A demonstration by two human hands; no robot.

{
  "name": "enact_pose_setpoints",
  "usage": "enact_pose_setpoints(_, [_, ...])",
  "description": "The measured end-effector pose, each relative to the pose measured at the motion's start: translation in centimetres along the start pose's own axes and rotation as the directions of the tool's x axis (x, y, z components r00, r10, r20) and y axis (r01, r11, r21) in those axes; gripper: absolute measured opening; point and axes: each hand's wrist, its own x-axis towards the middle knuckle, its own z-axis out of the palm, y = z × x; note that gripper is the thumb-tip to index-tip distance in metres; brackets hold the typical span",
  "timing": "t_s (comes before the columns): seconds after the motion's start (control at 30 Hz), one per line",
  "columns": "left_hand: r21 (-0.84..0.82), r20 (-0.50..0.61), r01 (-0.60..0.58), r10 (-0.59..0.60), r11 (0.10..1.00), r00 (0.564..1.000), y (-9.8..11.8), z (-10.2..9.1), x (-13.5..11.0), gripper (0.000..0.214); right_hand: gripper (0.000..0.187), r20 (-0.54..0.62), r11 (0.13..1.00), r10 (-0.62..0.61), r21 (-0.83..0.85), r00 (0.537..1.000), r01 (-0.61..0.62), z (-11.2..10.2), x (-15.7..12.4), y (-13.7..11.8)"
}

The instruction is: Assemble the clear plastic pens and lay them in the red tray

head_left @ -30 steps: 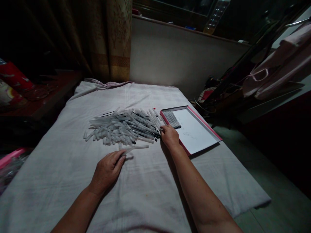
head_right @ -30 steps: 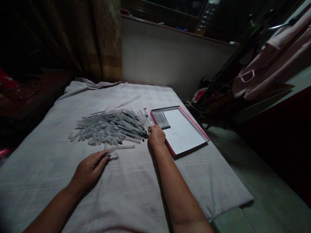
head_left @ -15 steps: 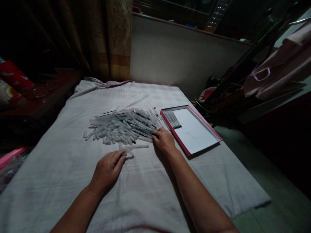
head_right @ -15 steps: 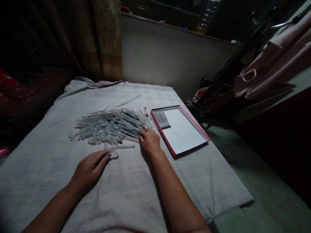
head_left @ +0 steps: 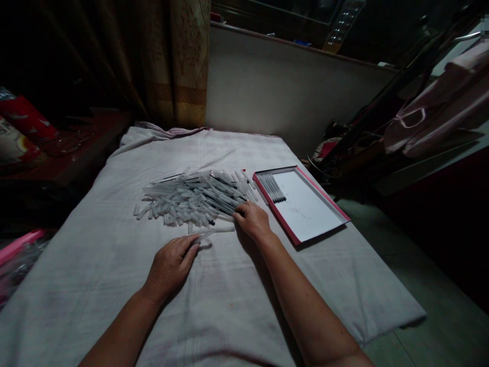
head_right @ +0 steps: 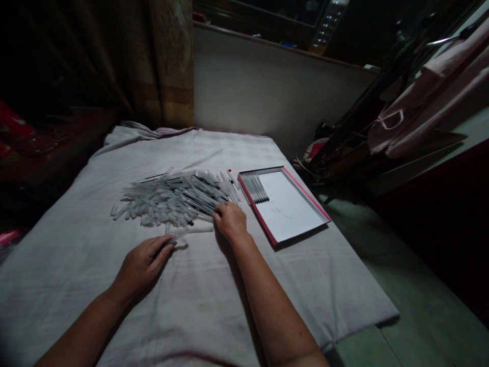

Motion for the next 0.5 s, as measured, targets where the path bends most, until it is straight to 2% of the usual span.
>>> enact_pose_setpoints(0.13, [-0.003, -0.019, -0.018, 0.018, 1.000, 1.000, 0.0, 0.1, 0.1, 0.037, 0.018, -0.134, 0.989, 0.037, 0.147, 0.990, -0.017, 0.7, -0.7, 0.6])
enact_pose_setpoints(0.23, [-0.014, -0.025, -0.011, 0.011, 1.000, 1.000, 0.1, 0.0, 0.1, 0.037, 0.018, -0.318, 0.917, 0.063, 0.392, 0.946, 0.070, 0.8, -1.2, 1.1])
enact_pose_setpoints(0.3, [-0.037, -0.014, 0.003, -0.003, 0.999, 1.000, 0.2, -0.1, 0.1, 0.037, 0.019, -0.399, 0.795, 0.135, 0.590, 0.907, 0.141, 0.6, -1.5, 1.3])
enact_pose_setpoints(0.33, [-0.052, -0.009, 0.012, -0.012, 0.999, 1.000, 0.3, -0.1, 0.1, 0.037, 0.021, -0.404, 0.710, 0.202, 0.688, 0.892, 0.152, 0.4, -1.7, 1.4])
enact_pose_setpoints(0.43, [-0.090, -0.011, 0.025, -0.026, 0.996, 1.000, 0.4, -0.2, 0.1, 0.036, 0.027, -0.302, 0.426, 0.411, 0.898, 0.860, 0.112, -0.3, -2.3, 1.3])
enact_pose_setpoints(0.5, [-0.104, -0.019, 0.020, -0.022, 0.994, 1.000, 0.4, -0.2, 0.0, 0.036, 0.027, -0.236, 0.306, 0.470, 0.947, 0.851, 0.094, -0.8, -2.8, 1.0])
